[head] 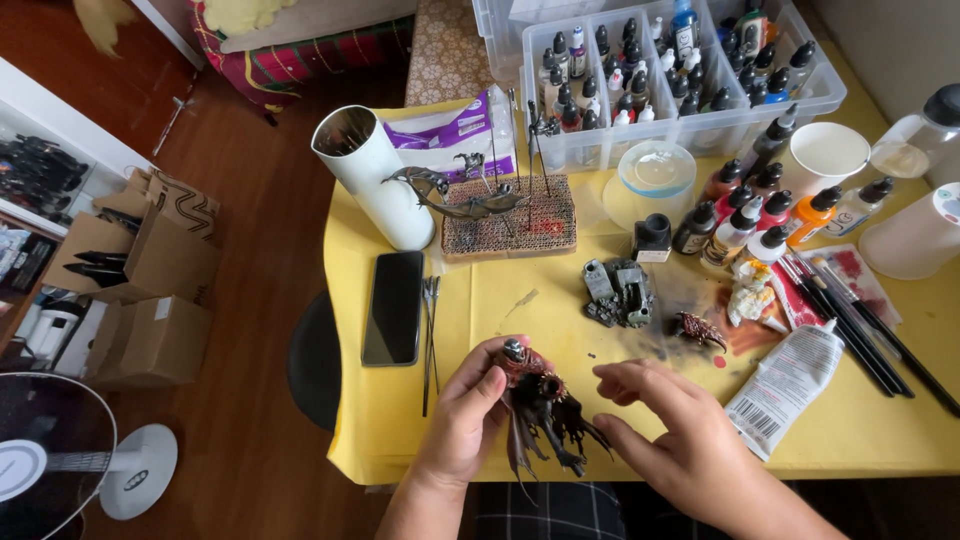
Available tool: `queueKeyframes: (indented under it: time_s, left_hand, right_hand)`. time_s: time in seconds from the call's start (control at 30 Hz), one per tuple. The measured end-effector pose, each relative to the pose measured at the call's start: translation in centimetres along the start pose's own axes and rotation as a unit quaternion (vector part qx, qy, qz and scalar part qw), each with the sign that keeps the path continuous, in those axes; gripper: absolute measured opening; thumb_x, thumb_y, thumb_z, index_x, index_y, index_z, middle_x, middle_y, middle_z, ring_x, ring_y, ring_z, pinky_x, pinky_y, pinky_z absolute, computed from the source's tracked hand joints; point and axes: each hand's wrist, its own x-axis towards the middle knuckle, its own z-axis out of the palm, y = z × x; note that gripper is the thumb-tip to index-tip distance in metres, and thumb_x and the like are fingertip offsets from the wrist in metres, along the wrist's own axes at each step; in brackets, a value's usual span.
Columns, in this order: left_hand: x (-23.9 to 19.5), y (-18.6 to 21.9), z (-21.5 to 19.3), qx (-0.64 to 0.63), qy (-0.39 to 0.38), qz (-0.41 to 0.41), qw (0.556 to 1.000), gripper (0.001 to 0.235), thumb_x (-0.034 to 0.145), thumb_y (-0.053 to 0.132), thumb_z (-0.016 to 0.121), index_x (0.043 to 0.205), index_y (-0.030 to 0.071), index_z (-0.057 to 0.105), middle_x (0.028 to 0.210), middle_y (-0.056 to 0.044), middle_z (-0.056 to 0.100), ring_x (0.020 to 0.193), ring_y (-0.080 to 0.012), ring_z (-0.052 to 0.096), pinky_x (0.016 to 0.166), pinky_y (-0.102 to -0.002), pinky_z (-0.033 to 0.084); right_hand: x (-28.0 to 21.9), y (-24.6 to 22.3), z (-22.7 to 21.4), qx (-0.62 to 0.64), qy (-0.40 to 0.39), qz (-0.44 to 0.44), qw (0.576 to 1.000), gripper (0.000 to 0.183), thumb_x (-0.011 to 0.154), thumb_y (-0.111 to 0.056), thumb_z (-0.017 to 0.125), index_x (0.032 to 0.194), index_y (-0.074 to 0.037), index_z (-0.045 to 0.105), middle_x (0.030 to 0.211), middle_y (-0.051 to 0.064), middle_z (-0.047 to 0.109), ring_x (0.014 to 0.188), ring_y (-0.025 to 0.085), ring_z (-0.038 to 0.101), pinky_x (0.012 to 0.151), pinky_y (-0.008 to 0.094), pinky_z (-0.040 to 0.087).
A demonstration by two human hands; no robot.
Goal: Assembling a miniature figure by applying glue to a small component and carefully attaching it to the main body of the model.
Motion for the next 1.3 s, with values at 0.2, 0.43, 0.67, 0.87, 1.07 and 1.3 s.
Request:
queueKeyframes:
  time_s: [0.2, 0.43, 0.67, 0.87, 1.07, 1.3]
  left_hand:
    - [0.6, 1.5, 1.5, 0.102, -0.04, 0.035, 0.993, 0.049, 0.101, 0.032, 0.058, 0.134, -0.004, 0.055, 0.113, -0.025, 0.07, 0.099, -0.033, 0.071, 0.092, -0.043, 0.058]
    - [1.0, 2.2, 2.9, 0.165, -0.121, 0.057, 0.977, 0.043, 0.106, 0.03, 0.054, 0.136, -0.001, 0.053, 0.118, -0.02, 0.067, 0.114, -0.0279, 0.064, 0.103, -0.042, 0.054]
    - [0.2, 2.8, 3.9, 0.249, -0.086, 0.03, 0.964, 0.057, 0.1, 0.032, 0.062, 0.144, -0.002, 0.051, 0.128, -0.015, 0.068, 0.12, -0.022, 0.064, 0.108, -0.034, 0.05]
    - [-0.9, 3.8, 4.7, 0.268, -0.063, -0.003, 0.961, 0.054, 0.099, 0.018, 0.061, 0.148, -0.001, 0.048, 0.133, -0.013, 0.065, 0.12, -0.0185, 0.063, 0.107, -0.031, 0.05]
    - [-1.6, 3.2, 3.9, 0.271, -0.037, -0.008, 0.962, 0.053, 0.094, 0.017, 0.07, 0.142, -0.001, 0.055, 0.117, -0.01, 0.068, 0.101, -0.0137, 0.065, 0.093, -0.027, 0.056]
    - [-3.3, 2.3, 4.9, 0.367, 0.017, 0.127, 0.921, 0.055, 0.093, 0.024, 0.073, 0.137, -0.003, 0.055, 0.125, -0.018, 0.07, 0.095, -0.0183, 0.071, 0.091, -0.031, 0.062]
  right_hand:
    - [-0.7, 0.4, 1.4, 0.097, -0.032, 0.121, 0.987, 0.033, 0.084, -0.022, 0.079, 0.115, -0.012, 0.074, 0.095, -0.001, 0.082, 0.083, 0.01, 0.078, 0.079, 0.027, 0.064]
    - [-0.7, 1.4, 2.8, 0.178, -0.019, 0.146, 0.973, 0.019, 0.089, -0.018, 0.073, 0.106, -0.011, 0.078, 0.084, -0.002, 0.084, 0.073, 0.007, 0.075, 0.067, 0.023, 0.063]
    - [-1.2, 3.3, 3.3, 0.221, 0.009, 0.118, 0.968, 0.027, 0.092, -0.022, 0.069, 0.114, -0.008, 0.077, 0.093, 0.0, 0.083, 0.08, 0.009, 0.072, 0.072, 0.026, 0.059]
    - [-0.3, 3.2, 2.8, 0.241, 0.003, 0.062, 0.968, 0.03, 0.095, -0.027, 0.065, 0.113, -0.007, 0.078, 0.102, 0.003, 0.084, 0.09, 0.014, 0.078, 0.079, 0.03, 0.06]
    - [0.3, 2.8, 2.1, 0.28, -0.032, 0.043, 0.958, 0.028, 0.095, -0.024, 0.067, 0.109, -0.004, 0.078, 0.104, 0.007, 0.083, 0.09, 0.016, 0.079, 0.079, 0.03, 0.061]
    - [0.0, 2.0, -0.1, 0.258, 0.039, -0.018, 0.965, 0.033, 0.094, -0.019, 0.067, 0.121, -0.002, 0.068, 0.114, 0.012, 0.075, 0.113, 0.025, 0.07, 0.105, 0.04, 0.051]
